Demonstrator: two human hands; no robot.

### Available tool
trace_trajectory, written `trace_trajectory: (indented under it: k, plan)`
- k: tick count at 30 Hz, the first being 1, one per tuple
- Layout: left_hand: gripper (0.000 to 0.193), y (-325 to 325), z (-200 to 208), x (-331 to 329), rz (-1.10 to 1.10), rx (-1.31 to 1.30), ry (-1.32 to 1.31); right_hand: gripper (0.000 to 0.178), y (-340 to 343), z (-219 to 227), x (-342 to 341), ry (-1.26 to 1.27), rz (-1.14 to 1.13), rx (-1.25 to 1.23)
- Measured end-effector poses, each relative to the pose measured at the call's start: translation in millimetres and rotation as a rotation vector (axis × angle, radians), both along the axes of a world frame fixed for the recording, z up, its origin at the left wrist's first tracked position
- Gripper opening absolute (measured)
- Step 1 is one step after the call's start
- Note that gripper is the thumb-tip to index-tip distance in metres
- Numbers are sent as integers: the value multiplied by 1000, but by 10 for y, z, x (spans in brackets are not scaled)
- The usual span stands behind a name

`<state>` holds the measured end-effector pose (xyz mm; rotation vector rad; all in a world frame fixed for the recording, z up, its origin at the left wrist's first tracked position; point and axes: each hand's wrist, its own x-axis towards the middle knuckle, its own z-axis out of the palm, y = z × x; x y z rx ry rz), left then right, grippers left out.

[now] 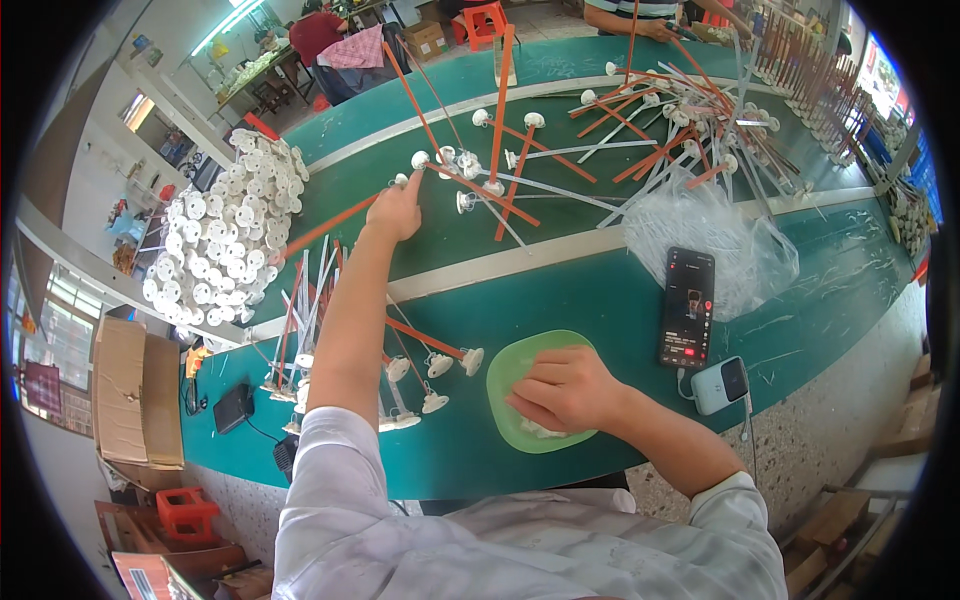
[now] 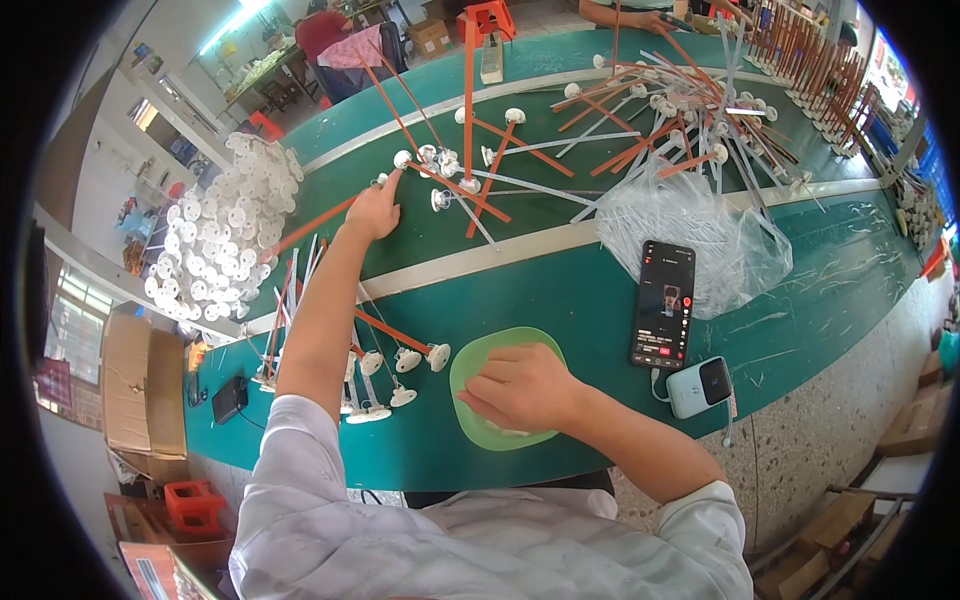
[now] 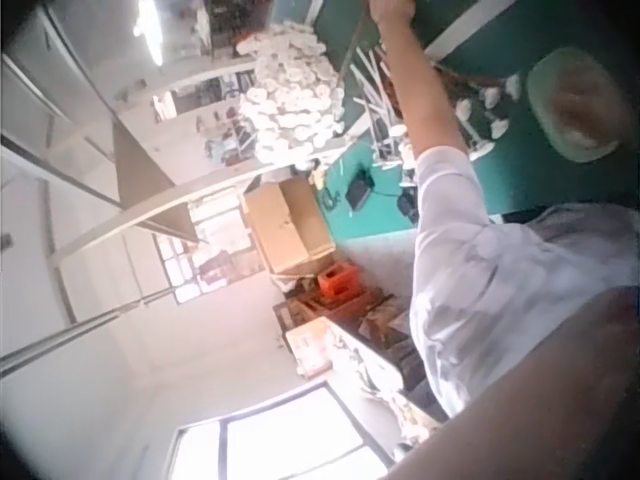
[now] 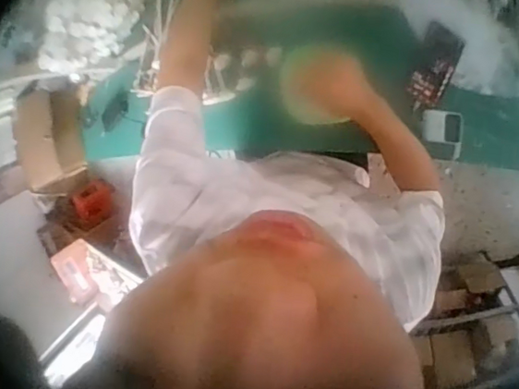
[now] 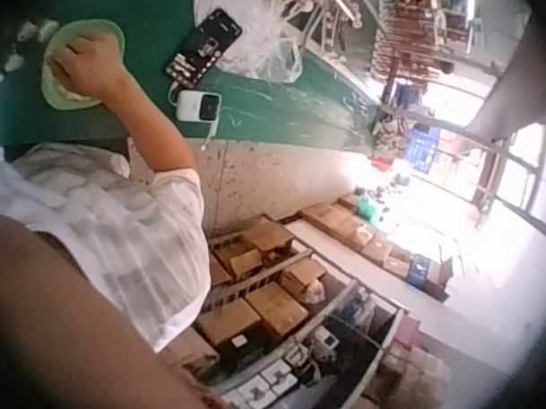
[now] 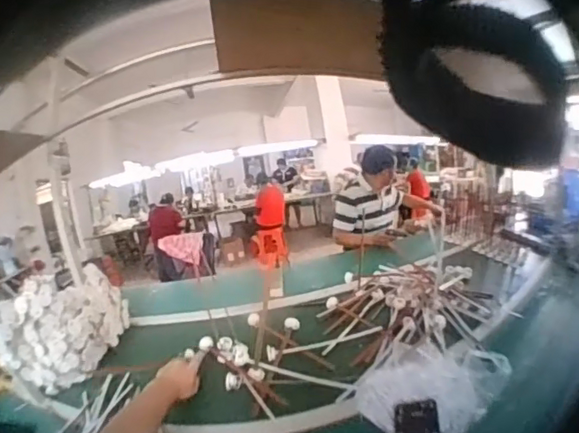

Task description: The person assembles light fixtures by hand, taking circular pieces, applying a substance from a bowl to them, attaching the pieces onto the ends of LED strips, and placing the assembled strips onto the workbench.

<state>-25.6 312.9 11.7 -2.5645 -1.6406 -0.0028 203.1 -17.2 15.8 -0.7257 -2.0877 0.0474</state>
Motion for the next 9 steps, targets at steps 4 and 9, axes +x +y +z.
trace_trajectory:
  k: [4,9]
  plan:
    - [70,-31,115,88,198,-93,-27,28,-4,-13,-30,6,-1,1]
    - [74,71,47,25,347,210,1,27,25,-25,0,6,-9,-11]
